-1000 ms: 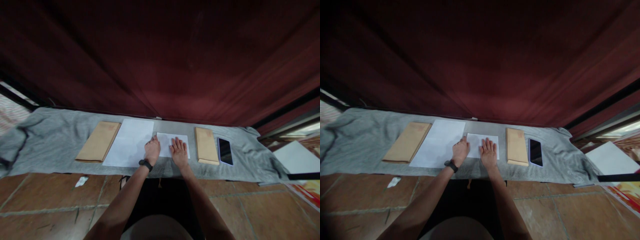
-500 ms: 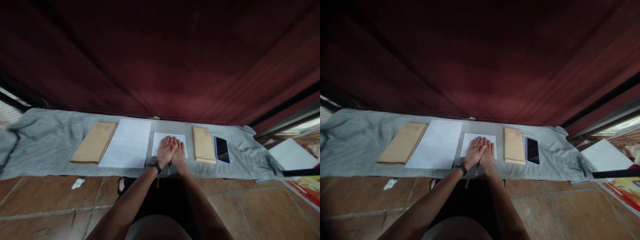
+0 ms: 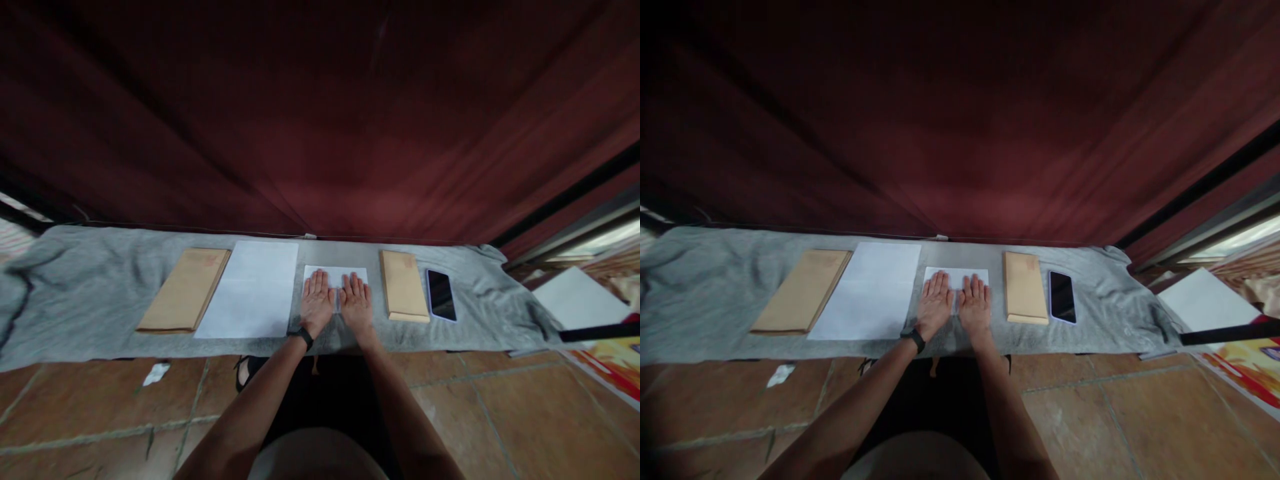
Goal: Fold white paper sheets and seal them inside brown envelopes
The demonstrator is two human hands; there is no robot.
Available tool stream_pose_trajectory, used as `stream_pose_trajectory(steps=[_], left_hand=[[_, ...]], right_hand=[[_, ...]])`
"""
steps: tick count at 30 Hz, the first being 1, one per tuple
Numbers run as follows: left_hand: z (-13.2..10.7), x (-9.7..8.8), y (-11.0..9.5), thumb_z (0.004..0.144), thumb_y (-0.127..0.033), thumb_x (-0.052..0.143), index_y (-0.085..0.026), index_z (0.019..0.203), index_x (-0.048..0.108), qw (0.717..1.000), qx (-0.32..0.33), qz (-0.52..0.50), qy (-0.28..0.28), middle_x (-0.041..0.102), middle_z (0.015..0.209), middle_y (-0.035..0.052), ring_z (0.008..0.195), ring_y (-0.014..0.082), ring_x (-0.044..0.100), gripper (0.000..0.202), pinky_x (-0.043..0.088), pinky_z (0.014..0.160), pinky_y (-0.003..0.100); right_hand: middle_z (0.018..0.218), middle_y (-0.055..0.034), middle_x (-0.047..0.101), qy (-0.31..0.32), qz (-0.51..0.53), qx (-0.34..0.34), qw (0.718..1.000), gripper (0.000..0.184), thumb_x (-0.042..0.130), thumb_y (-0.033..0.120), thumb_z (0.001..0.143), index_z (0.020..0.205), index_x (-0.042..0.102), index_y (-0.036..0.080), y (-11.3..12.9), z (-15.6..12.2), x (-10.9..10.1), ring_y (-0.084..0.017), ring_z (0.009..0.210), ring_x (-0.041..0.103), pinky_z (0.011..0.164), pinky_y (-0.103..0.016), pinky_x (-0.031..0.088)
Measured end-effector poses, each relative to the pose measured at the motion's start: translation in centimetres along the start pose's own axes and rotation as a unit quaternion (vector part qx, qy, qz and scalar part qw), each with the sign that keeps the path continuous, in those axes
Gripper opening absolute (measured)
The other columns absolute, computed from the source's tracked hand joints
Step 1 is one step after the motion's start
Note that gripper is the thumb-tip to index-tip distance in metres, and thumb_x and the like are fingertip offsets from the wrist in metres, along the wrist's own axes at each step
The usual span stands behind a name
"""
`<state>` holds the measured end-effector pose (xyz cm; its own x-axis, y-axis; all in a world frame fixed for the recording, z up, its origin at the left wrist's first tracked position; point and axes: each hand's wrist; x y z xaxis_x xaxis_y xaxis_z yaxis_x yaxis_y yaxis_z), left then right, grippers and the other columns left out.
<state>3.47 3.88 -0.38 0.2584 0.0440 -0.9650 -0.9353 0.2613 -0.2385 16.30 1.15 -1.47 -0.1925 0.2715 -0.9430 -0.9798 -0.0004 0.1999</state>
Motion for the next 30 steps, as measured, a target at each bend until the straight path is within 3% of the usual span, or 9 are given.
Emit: stream_pose_trajectory(steps=[12,15,20,24,30], left_hand=[[-0.2,0.0,0.0,0.102,-0.033,0.029,-0.006,0.156,0.03,1.0,-0.015,0.009,0.001,0.027,0.163,0.0146,0.154,0.0251,0.017,0.06,0.016,0.125,0.046],[-0.2,0.0,0.0,0.102,-0.033,0.029,-0.005,0.155,0.03,1.0,-0.011,0.01,-0.002,0.027,0.163,0.0155,0.154,0.0256,0.016,0.06,0.016,0.125,0.047],[-0.2,0.0,0.2,0.101,-0.028,0.029,-0.004,0.154,0.031,1.0,-0.009,0.014,0.003,0.026,0.164,0.0161,0.155,0.0263,0.013,0.059,0.016,0.126,0.047],[-0.2,0.0,0.3,0.097,-0.016,0.028,-0.005,0.154,0.032,1.0,-0.001,0.023,0.018,0.024,0.165,0.0152,0.155,0.0262,0.013,0.058,0.016,0.126,0.047],[-0.1,-0.1,0.1,0.099,-0.022,0.027,-0.008,0.155,0.031,1.0,-0.01,0.01,0.007,0.029,0.163,0.0154,0.154,0.025,0.015,0.058,0.018,0.125,0.049]], right_hand=[[0.153,-0.0226,0.044,-0.036,-0.024,0.054,0.998,0.055,0.029,0.032,0.105,0.15,0.04,0.002,-3.4,-1.3,-0.7,-0.031,0.143,0.04,0.116,-0.049,0.032],[0.155,-0.0239,0.04,-0.034,-0.019,0.072,0.997,0.054,0.031,0.029,0.105,0.151,0.038,0.001,-2.7,-1.0,-1.0,-0.032,0.146,0.036,0.116,-0.052,0.032],[0.157,-0.0173,0.041,0.017,0.067,-0.066,0.995,0.051,0.029,0.026,0.105,0.151,0.04,0.008,0.5,1.1,-0.5,-0.024,0.15,0.029,0.12,-0.048,0.03],[0.156,-0.0136,0.043,0.048,0.096,-0.07,0.992,0.052,0.025,0.033,0.107,0.149,0.045,0.008,2.4,2.5,0.3,-0.021,0.148,0.035,0.122,-0.042,0.028],[0.157,-0.0122,0.041,0.043,0.054,-0.072,0.995,0.051,0.028,0.034,0.107,0.15,0.045,0.012,1.3,2.6,0.7,-0.022,0.147,0.035,0.121,-0.042,0.025]])
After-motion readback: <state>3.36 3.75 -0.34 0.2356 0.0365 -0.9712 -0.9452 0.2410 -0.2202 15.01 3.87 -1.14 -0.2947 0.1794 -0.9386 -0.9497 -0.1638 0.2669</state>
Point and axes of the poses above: each hand's wrist, its own z-axis towards the middle knuckle, its own x-axis out of the palm, y = z × x
